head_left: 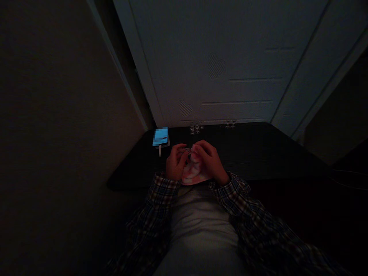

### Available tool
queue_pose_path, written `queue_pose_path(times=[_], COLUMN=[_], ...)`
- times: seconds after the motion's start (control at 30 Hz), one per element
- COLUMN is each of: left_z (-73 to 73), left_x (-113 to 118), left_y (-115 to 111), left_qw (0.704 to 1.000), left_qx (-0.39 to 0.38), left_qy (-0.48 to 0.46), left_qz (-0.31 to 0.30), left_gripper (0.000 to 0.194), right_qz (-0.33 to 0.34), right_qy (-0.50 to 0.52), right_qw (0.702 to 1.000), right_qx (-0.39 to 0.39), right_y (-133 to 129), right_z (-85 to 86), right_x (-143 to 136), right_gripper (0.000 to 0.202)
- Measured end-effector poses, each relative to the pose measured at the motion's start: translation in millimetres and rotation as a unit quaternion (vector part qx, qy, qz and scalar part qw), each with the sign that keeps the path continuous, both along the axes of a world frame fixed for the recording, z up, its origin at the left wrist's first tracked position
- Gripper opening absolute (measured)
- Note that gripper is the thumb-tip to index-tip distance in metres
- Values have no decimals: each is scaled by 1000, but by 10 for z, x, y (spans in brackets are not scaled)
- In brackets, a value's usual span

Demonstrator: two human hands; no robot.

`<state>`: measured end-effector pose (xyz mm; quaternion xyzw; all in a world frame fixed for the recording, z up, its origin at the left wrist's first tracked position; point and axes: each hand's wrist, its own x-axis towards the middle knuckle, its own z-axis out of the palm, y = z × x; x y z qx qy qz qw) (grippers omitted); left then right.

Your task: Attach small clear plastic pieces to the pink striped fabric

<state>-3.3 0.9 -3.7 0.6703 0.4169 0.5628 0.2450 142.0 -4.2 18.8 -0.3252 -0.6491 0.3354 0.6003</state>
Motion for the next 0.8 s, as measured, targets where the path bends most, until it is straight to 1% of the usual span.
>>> queue_pose_path(times=[0.17, 0.23, 0.47, 0.67, 0.8], left_z=[13, 20, 44, 14, 0], left_x=[24, 30, 30, 6, -12], left_y=[-17, -23, -37, -11, 5], left_qw=[1000, 1000, 1000, 1000, 1000], left_qx=[14, 15, -2, -11, -14], left_qy=[-3, 4, 7, -7, -7], left_qz=[10, 12, 14, 16, 8], left_gripper=[39, 40, 29, 19, 17], right_qz=[-18, -19, -12, 10, 15], right_qy=[6, 11, 16, 30, 17], right_qw=[1000, 1000, 1000, 999, 1000], right_qx=[-2, -1, 3, 6, 3], right_y=[3, 4, 6, 10, 4], right_z=[-2, -7, -20, -26, -23], right_x=[-5, -7, 3, -1, -4], right_gripper=[18, 18, 18, 17, 17])
